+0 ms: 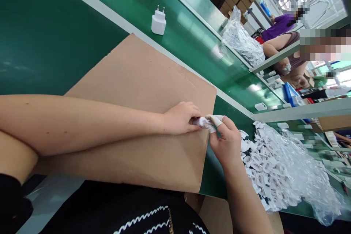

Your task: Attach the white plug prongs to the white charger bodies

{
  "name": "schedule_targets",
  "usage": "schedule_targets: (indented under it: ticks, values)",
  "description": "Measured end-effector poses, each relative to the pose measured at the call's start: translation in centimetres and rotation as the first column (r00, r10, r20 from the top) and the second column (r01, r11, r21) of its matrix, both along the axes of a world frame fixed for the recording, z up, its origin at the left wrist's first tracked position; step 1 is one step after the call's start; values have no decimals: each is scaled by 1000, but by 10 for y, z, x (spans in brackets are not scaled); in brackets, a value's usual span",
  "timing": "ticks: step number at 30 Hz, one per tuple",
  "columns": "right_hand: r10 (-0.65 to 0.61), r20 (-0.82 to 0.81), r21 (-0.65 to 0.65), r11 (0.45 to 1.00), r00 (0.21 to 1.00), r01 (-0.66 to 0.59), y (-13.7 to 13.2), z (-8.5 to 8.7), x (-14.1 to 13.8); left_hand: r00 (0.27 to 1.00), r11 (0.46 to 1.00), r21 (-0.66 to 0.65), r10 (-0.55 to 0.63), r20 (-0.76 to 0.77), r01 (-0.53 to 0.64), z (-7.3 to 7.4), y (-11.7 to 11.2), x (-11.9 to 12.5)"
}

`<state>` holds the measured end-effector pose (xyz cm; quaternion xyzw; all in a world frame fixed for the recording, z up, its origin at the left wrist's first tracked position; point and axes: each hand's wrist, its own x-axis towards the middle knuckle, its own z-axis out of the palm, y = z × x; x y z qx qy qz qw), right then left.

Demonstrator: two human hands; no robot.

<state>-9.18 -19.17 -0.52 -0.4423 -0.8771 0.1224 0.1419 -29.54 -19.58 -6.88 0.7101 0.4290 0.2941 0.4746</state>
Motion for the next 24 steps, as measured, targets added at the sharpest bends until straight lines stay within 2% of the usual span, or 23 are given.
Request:
schedule_targets:
  ticks: [4, 7, 9, 12, 15, 17, 18, 20, 22, 24]
  values:
    - [-27, 41, 92, 995, 999, 23, -4, -6, 0, 1000, 1000, -10, 9, 20, -8, -1, 0, 0]
    - [-69, 25, 107, 992, 997, 66, -8, -10, -2, 999, 999, -34, 31, 25, -30, -3, 0, 0]
    - [-119, 21, 46, 992, 993, 118, -12, -12, -4, 999, 998, -51, 42, 23, -41, -2, -2, 1]
    - [-197, 19, -123, 973, 980, 197, -15, -11, -3, 999, 995, -91, 30, 17, -28, 2, -4, 2]
    - [-276, -28, -255, 931, 961, 260, -19, -2, 10, 999, 969, -245, 33, 2, -31, 7, 4, 2]
    - [-325, 20, -241, 916, 946, 320, -23, 6, 28, 996, 939, -335, 68, -54, -82, 7, 22, 1]
    - [-349, 98, -208, 909, 932, 362, -25, 10, 38, 992, 931, -344, 94, -90, -119, 5, 35, 0]
    - [-408, 321, -128, 876, 855, 466, -31, 16, 58, 974, 930, -307, 156, -166, -201, -1, 68, -1]
    - [-459, 506, -78, 819, 730, 568, -36, 17, 73, 937, 923, -234, 246, -249, -304, -10, 107, -4]
    - [-478, 574, -100, 764, 664, 637, -38, 15, 83, 874, 902, -143, 339, -348, -407, -22, 143, -8]
